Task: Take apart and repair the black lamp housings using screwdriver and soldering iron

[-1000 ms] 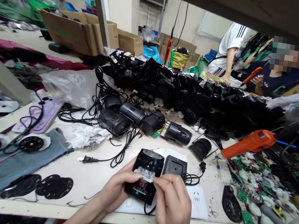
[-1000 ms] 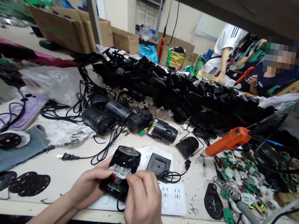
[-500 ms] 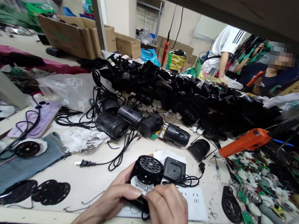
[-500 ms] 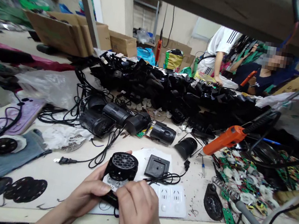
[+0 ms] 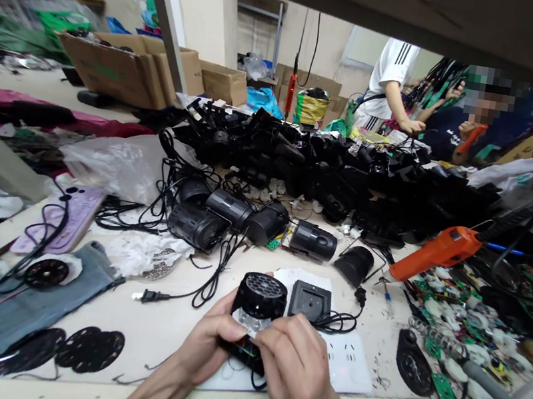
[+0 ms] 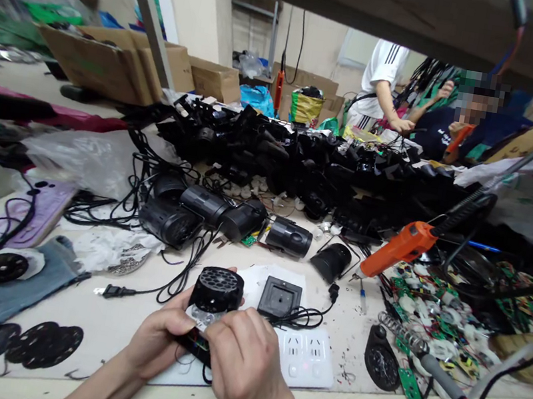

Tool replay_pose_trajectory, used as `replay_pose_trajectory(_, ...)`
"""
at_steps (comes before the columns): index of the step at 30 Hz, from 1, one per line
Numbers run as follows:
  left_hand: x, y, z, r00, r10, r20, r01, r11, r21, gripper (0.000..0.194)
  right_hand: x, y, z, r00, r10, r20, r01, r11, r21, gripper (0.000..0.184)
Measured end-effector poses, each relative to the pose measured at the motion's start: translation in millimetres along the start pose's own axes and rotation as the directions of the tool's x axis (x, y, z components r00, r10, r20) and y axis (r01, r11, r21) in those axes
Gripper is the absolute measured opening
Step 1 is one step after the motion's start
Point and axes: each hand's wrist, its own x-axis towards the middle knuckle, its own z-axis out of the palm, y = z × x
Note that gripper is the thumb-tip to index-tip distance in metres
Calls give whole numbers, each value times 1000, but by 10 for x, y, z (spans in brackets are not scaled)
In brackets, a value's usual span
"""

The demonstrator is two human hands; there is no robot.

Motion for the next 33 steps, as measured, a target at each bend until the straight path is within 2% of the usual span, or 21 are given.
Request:
replay_pose_trajectory(9,-3,-40,-86,997,12,73,-10,1000,-28,75,9,-44,5,998,3,-60,-1,999,34,18)
replay_pose_trajectory(16,-42,-31,-118,996,67,57,-70,997,45,85,-18,-61,-25,999,-12,-51,16,998,66,19)
replay_pose_trajectory(21,-55,-19,-69,997,60,47,-63,995,74,83,-50,-49,-23,998,13,-56,-7,995,100,19)
replay_pose_trajectory(23,-58,-14,-15,998,56,13,-57,994,93,77,-59,-20,-9,997,36,-63,-29,993,116,18)
replay_pose_trajectory(29,-69,-37,137,982,2,-190,26,989,145,47,-64,79,44,985,153,-78,-139,978,156,13)
replay_pose_trajectory(33,-63,-58,165,971,-24,-239,60,987,146,42,-68,100,62,977,202,-73,-186,965,187,13)
